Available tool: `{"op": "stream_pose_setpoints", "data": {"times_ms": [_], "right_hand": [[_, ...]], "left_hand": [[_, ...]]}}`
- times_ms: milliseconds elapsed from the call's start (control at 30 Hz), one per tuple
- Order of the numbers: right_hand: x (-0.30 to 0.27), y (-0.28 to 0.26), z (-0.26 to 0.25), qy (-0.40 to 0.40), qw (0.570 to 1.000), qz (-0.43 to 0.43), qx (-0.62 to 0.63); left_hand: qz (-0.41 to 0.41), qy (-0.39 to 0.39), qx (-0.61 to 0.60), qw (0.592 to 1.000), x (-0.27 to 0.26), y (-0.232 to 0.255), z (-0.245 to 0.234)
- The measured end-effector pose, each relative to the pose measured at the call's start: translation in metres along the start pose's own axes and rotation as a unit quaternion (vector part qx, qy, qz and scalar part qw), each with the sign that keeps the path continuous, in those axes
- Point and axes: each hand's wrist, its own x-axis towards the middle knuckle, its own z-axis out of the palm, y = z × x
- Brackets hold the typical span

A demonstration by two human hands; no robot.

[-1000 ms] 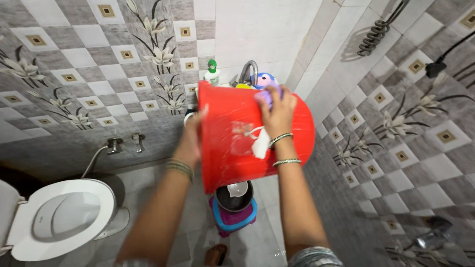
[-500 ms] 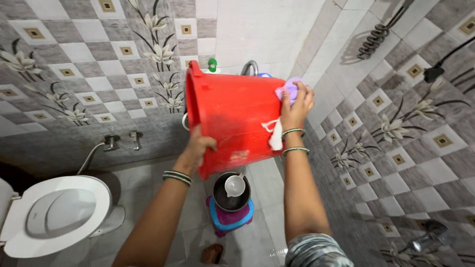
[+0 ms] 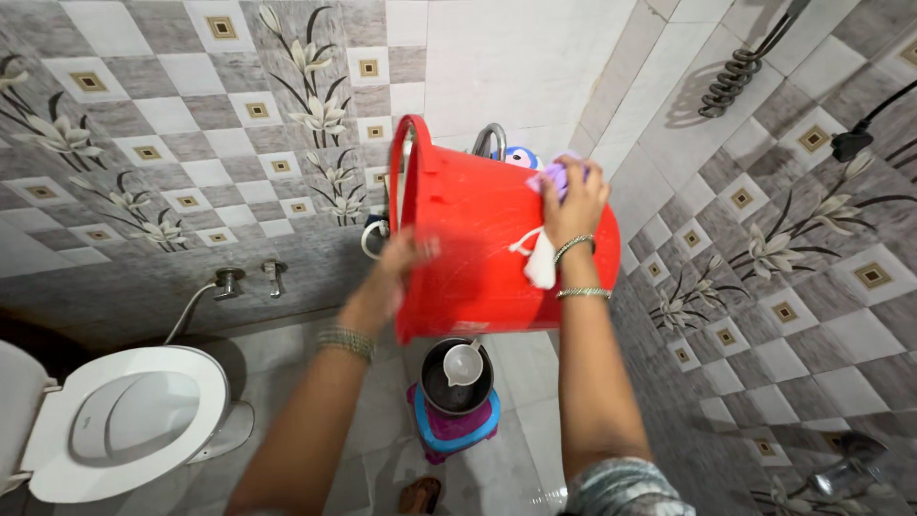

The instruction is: The person mops the tiled bathroom floor with a squeegee, then washes a metal pot, a plastic jug, a white pitcher, and a red bucket using a purple cloth. They rinse each item under the sink faucet and wipe the wall-mounted shower fixtures.

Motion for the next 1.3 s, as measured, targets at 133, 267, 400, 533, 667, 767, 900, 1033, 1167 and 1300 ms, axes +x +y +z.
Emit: {"op": "stream_pose_setpoints", "data": {"times_ms": [133, 267, 400, 533, 667, 767, 900, 1033, 1167, 1300], "right_hand": [[-0.041, -0.029, -0.007, -0.021, 0.998, -0.061, 0.022], [-0.044, -0.089, 0.003, 0.003, 0.999, -0.036, 0.022], [-0.053, -0.093, 0.005, -0.067, 0.986, -0.114, 0.101], [-0.03, -0.041, -0.016, -0.001, 0.996, -0.023, 0.085], [-0.018, -0.037, -0.01, 0.054, 0.998, -0.006, 0.034], [-0.035, -0.09, 0.039, -0.015, 0.946, -0.325, -0.006], [-0.03, -0.073, 0.039, 0.013, 0.987, -0.158, 0.011], [-0.016, 0.005, -0.001, 0.036, 0.982, 0.171, -0.074], [-0.031, 0.019, -0.01, 0.029, 0.999, 0.009, -0.035], [-0.056, -0.043, 0.002, 0.011, 1.0, -0.013, -0.024]], "left_hand": [[-0.05, 0.113, 0.034, 0.992, 0.092, 0.065, 0.014], [-0.021, 0.167, 0.102, 0.981, 0.125, 0.061, 0.012], [0.115, 0.16, 0.248, 0.949, 0.088, 0.016, 0.017], [0.151, 0.14, 0.175, 0.963, 0.023, -0.002, 0.006], [0.234, 0.154, 0.282, 0.918, 0.015, -0.017, 0.014], [0.253, 0.149, 0.336, 0.895, 0.01, -0.032, 0.02], [0.234, 0.164, 0.259, 0.923, -0.027, -0.04, -0.003], [0.247, 0.107, 0.284, 0.92, -0.037, -0.029, -0.021], [0.141, 0.143, 0.366, 0.909, -0.002, 0.031, -0.026], [0.156, 0.253, 0.471, 0.831, 0.028, 0.066, -0.016]]}}
